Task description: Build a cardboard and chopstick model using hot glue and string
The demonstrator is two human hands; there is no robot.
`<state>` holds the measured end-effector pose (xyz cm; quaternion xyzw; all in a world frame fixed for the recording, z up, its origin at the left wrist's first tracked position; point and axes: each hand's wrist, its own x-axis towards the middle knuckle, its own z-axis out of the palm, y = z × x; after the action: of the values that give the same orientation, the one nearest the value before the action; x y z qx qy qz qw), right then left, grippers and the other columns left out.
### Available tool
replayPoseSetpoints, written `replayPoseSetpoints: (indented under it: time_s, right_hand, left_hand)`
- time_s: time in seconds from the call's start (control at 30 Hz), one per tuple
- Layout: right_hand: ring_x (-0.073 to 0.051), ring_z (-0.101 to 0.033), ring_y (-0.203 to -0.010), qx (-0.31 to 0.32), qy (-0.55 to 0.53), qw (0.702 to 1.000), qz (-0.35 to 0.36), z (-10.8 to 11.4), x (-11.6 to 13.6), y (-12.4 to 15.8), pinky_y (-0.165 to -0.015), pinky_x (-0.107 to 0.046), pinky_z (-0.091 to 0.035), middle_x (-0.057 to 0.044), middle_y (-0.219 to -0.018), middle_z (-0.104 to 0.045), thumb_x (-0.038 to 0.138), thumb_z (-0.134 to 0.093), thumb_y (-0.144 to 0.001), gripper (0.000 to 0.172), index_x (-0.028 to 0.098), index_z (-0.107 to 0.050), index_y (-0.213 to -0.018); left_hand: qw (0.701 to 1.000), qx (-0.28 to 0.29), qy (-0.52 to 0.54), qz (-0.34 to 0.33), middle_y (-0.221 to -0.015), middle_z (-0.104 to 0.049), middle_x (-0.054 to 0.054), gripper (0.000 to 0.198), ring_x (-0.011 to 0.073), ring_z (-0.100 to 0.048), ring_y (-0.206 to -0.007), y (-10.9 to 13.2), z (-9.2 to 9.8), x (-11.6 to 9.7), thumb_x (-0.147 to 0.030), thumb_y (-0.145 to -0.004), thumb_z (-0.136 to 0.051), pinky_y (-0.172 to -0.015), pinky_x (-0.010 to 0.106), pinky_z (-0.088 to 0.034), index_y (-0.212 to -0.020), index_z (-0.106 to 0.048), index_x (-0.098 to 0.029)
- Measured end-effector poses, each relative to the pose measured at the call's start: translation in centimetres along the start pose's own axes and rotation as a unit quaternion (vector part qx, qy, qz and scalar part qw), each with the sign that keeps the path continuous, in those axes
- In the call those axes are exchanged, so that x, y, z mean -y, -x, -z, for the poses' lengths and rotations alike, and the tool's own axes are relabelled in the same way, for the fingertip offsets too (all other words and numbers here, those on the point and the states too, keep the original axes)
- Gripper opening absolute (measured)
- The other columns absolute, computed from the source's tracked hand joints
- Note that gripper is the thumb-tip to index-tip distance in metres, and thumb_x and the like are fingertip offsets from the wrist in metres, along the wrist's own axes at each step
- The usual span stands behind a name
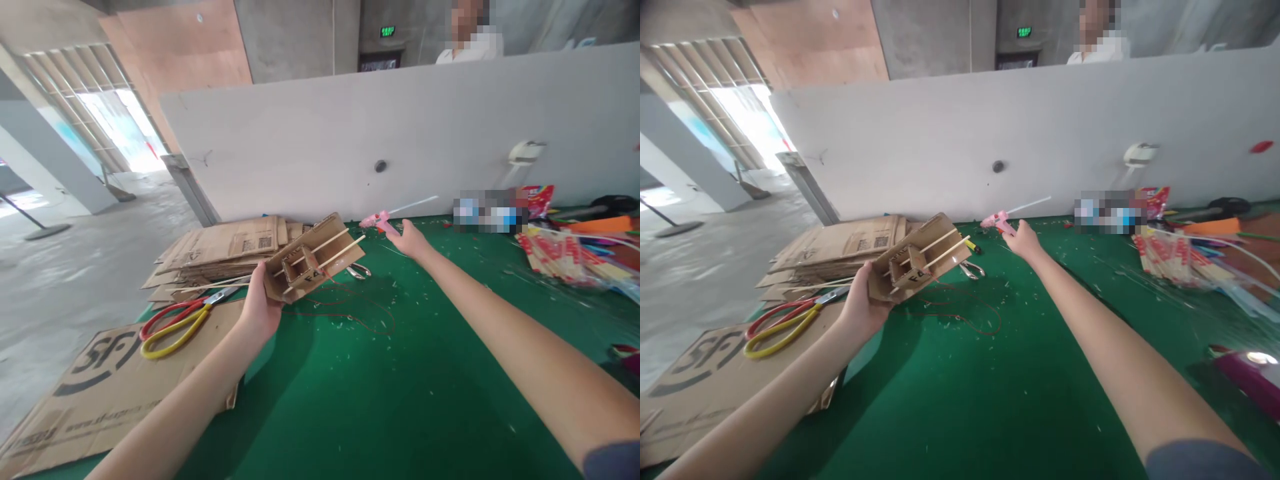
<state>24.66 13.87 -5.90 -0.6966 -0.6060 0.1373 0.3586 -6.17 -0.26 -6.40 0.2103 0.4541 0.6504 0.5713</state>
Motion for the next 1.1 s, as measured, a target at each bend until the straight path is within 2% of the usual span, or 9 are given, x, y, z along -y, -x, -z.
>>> replayPoseSetpoints:
  time_s: [0.1,0.23,0.33,0.43,0.5,0.6,0.73,0.9,1.1]
  right_hand:
    - [-0.04,-0.053,-0.124,0.005,0.001,1.0,-0.027,-1.8,-0.3,-2.6,-0.096,-0.045,-0.043,-0.033,-0.132,-0.052,0.035,-0.066,-0.081,0.064,-0.001,-0.047,-0.131]
    - [-0.036,-0.059,-0.113,0.014,-0.018,1.0,-0.018,-3.0,-0.5,-3.2,-0.093,-0.041,-0.043,-0.025,-0.114,-0.066,0.014,-0.066,-0.073,0.034,0.008,-0.063,-0.106]
    - [-0.03,-0.062,-0.104,0.002,-0.052,0.999,0.004,-2.6,-0.8,-1.9,-0.087,-0.036,-0.044,-0.018,-0.099,-0.069,0.008,-0.062,-0.068,0.021,0.013,-0.063,-0.089]
    - [-0.02,-0.064,-0.082,-0.009,-0.113,0.994,0.008,-1.0,-0.7,0.3,-0.066,-0.029,-0.047,-0.01,-0.087,-0.066,0.015,-0.058,-0.071,0.022,0.015,-0.058,-0.092]
    - [-0.015,-0.06,-0.065,0.001,-0.16,0.987,0.009,0.4,-0.2,2.1,-0.051,-0.024,-0.043,-0.005,-0.078,-0.062,0.02,-0.054,-0.072,0.023,0.017,-0.053,-0.095]
    - [-0.01,-0.05,-0.05,0.036,-0.246,0.968,0.015,2.4,1.0,5.0,-0.037,-0.02,-0.031,0.003,-0.063,-0.052,0.023,-0.053,-0.07,0.016,0.021,-0.048,-0.085]
    - [-0.008,-0.043,-0.045,0.074,-0.368,0.927,-0.025,3.6,2.0,8.1,-0.034,-0.018,-0.021,0.005,-0.057,-0.046,0.026,-0.061,-0.067,0.018,0.02,-0.053,-0.083]
    - [-0.009,-0.041,-0.045,0.074,-0.324,0.942,-0.058,2.7,1.4,8.9,-0.035,-0.019,-0.022,0.006,-0.054,-0.045,0.027,-0.063,-0.07,0.023,0.019,-0.059,-0.091]
    - [-0.01,-0.041,-0.043,0.097,-0.266,0.959,0.018,3.7,1.8,9.0,-0.038,-0.021,-0.026,0.004,-0.051,-0.049,0.032,-0.06,-0.076,0.024,0.017,-0.062,-0.094]
  left_hand:
    - [1.0,-0.008,0.007,-0.015,-0.109,-0.073,0.0,0.032,0.0207,-0.067,-0.101,0.5,-0.5,0.0,-0.048,-0.088,-0.051,-0.073,0.03,-0.057,-0.107,-0.065,-0.025]
    - [0.997,0.075,-0.001,0.019,-0.106,-0.072,0.003,0.032,0.0197,-0.068,-0.093,1.4,-0.7,-0.3,-0.046,-0.086,-0.057,-0.083,0.034,-0.057,-0.108,-0.064,-0.023]
    - [0.986,0.166,-0.015,0.004,-0.112,-0.07,0.006,0.039,0.0215,-0.066,-0.104,1.8,-0.5,-0.5,-0.042,-0.08,-0.066,-0.097,0.038,-0.051,-0.113,-0.061,-0.022]
    - [0.967,0.248,-0.036,-0.046,-0.122,-0.066,0.007,0.05,0.0252,-0.06,-0.117,2.1,-0.2,-0.5,-0.033,-0.073,-0.074,-0.103,0.041,-0.046,-0.119,-0.058,-0.023]
    - [0.959,0.269,-0.063,-0.063,-0.119,-0.067,0.007,0.059,0.0267,-0.061,-0.114,2.1,0.1,-0.3,-0.029,-0.066,-0.079,-0.1,0.041,-0.047,-0.12,-0.056,-0.024]
    - [0.959,0.262,-0.091,-0.06,-0.112,-0.067,0.006,0.064,0.0257,-0.064,-0.107,1.8,0.7,0.4,-0.026,-0.061,-0.081,-0.094,0.04,-0.049,-0.12,-0.054,-0.023]
    - [0.952,0.225,-0.183,-0.094,-0.118,-0.061,0.007,0.067,0.0233,-0.064,-0.103,0.9,1.6,1.7,-0.024,-0.06,-0.084,-0.091,0.039,-0.051,-0.118,-0.049,-0.023]
    - [0.909,0.142,-0.366,-0.139,-0.116,-0.062,0.01,0.065,0.03,-0.062,-0.107,0.2,2.6,1.4,-0.026,-0.052,-0.089,-0.096,0.043,-0.047,-0.107,-0.055,-0.021]
    - [0.887,0.178,-0.401,-0.141,-0.11,-0.067,0.006,0.066,0.0321,-0.057,-0.116,0.0,3.8,-0.3,-0.027,-0.058,-0.086,-0.102,0.041,-0.043,-0.118,-0.058,-0.024]
